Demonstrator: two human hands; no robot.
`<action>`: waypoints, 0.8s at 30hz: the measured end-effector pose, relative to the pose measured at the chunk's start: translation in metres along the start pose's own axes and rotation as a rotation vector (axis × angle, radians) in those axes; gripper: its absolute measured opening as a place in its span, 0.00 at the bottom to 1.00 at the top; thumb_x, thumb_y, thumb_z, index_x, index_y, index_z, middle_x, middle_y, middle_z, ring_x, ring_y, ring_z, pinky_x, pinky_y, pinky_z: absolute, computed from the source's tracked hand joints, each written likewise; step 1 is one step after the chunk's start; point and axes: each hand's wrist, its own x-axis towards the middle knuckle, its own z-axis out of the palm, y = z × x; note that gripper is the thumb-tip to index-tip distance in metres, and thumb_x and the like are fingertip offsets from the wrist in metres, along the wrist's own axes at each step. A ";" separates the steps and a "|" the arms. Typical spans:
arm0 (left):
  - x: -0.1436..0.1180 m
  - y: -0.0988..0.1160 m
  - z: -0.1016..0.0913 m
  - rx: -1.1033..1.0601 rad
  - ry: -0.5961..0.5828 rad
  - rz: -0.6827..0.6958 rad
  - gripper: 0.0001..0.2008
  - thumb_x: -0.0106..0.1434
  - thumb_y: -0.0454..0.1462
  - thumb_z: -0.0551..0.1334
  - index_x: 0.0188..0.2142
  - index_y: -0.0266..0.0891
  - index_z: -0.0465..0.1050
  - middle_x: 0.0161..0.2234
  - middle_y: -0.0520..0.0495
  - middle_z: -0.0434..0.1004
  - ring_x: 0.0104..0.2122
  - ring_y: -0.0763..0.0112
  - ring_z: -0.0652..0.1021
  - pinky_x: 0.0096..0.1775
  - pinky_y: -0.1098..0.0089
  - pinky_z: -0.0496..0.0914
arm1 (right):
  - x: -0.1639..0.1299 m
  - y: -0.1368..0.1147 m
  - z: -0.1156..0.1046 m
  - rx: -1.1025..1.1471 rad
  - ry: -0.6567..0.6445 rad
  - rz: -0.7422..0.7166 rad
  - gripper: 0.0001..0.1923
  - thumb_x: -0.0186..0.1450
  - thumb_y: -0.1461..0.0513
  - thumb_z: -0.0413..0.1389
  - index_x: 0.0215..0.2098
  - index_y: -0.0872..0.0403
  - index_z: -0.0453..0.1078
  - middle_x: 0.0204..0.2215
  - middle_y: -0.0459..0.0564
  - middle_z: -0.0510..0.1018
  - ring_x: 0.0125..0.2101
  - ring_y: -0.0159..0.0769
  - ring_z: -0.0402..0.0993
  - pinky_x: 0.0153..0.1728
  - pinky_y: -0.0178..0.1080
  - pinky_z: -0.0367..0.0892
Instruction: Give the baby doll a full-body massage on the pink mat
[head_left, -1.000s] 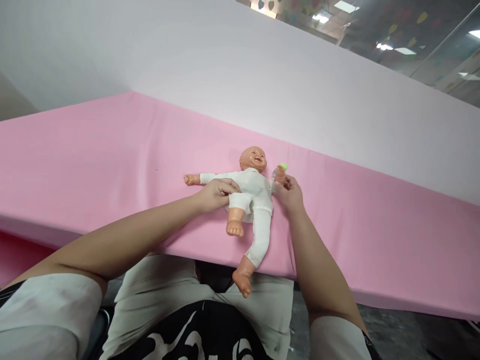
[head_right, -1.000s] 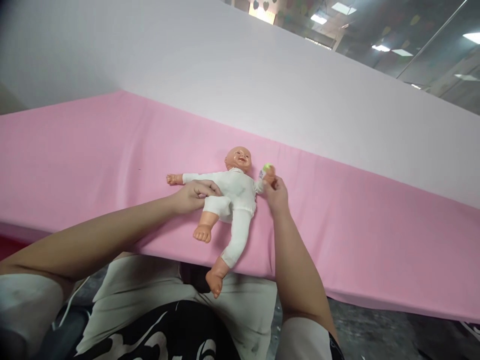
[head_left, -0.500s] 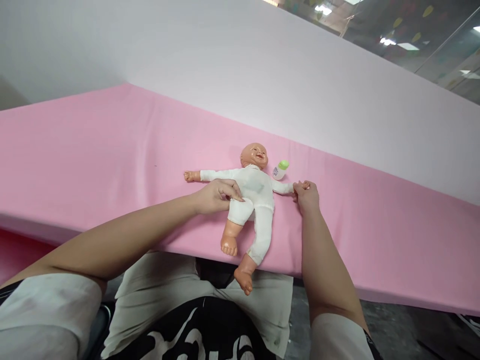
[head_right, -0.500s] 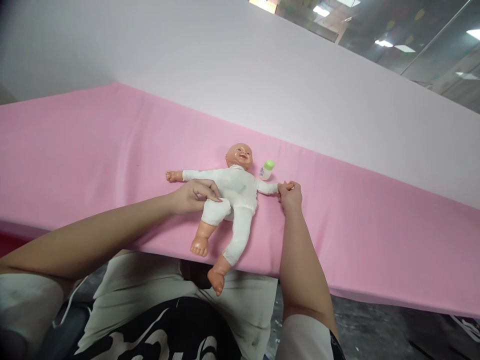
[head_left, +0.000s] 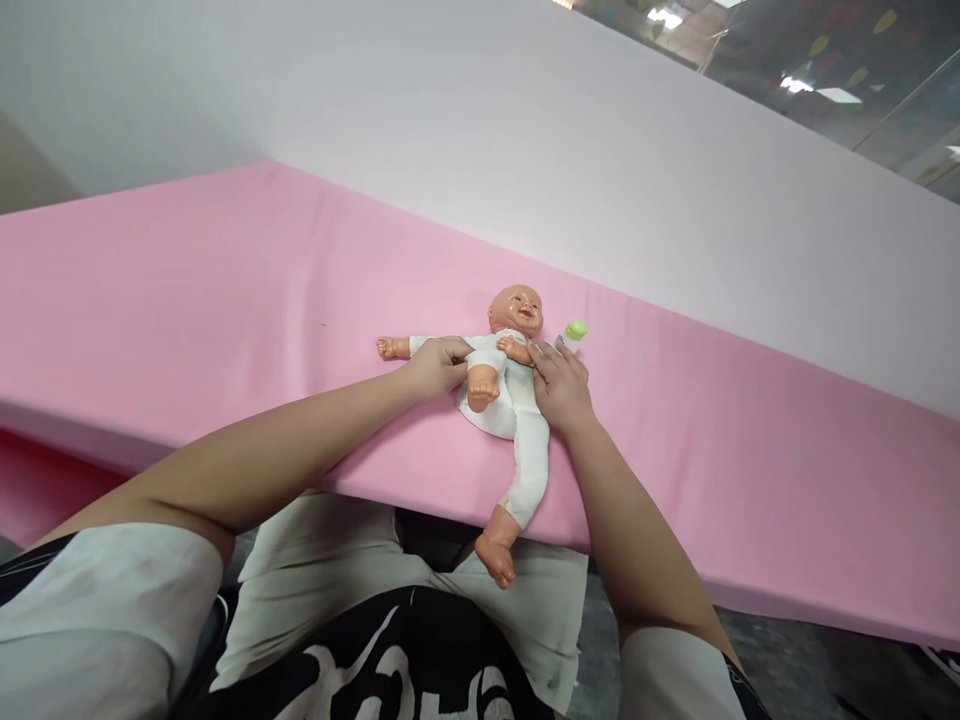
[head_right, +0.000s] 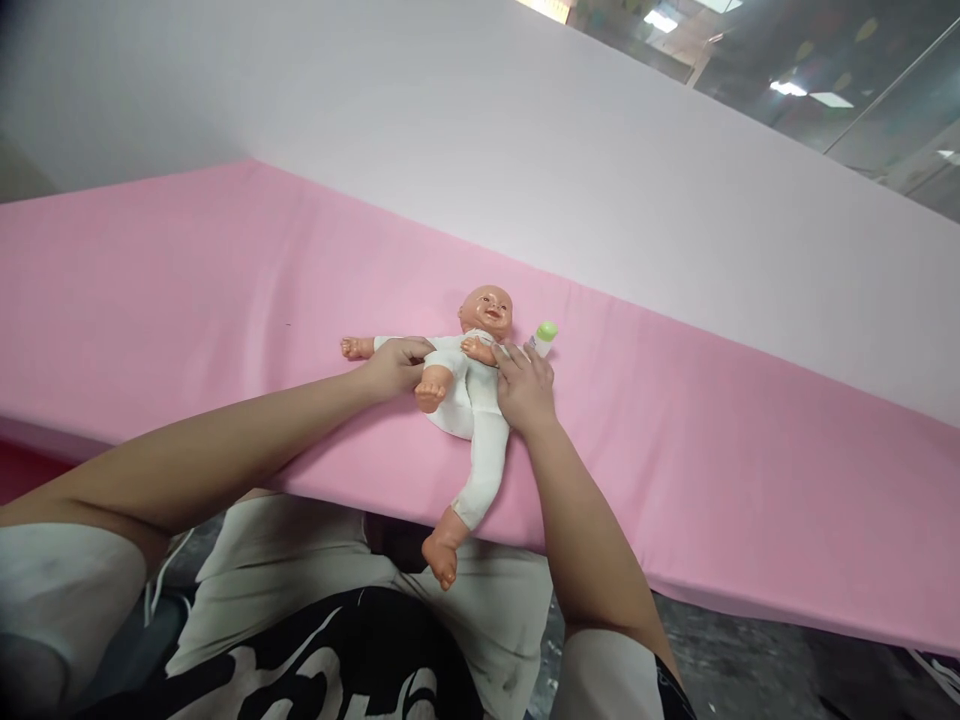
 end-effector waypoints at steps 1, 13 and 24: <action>0.000 0.001 0.000 0.001 0.001 0.002 0.09 0.57 0.40 0.63 0.28 0.38 0.79 0.32 0.46 0.79 0.31 0.67 0.79 0.30 0.70 0.71 | 0.001 0.002 0.000 0.028 -0.017 -0.002 0.28 0.70 0.62 0.52 0.67 0.45 0.70 0.68 0.51 0.73 0.69 0.56 0.63 0.71 0.66 0.55; -0.022 0.033 -0.015 -0.040 -0.174 0.279 0.10 0.62 0.45 0.71 0.33 0.41 0.86 0.34 0.45 0.80 0.32 0.69 0.80 0.37 0.69 0.75 | -0.014 0.059 -0.033 0.547 0.331 0.497 0.29 0.69 0.46 0.58 0.62 0.51 0.68 0.50 0.55 0.83 0.45 0.44 0.81 0.47 0.48 0.78; -0.033 0.046 -0.003 -0.182 -0.392 0.358 0.06 0.60 0.40 0.74 0.33 0.39 0.85 0.32 0.47 0.76 0.30 0.73 0.78 0.33 0.73 0.73 | -0.021 0.093 -0.042 0.247 0.276 0.870 0.39 0.61 0.48 0.67 0.64 0.56 0.65 0.54 0.63 0.80 0.53 0.49 0.79 0.57 0.48 0.72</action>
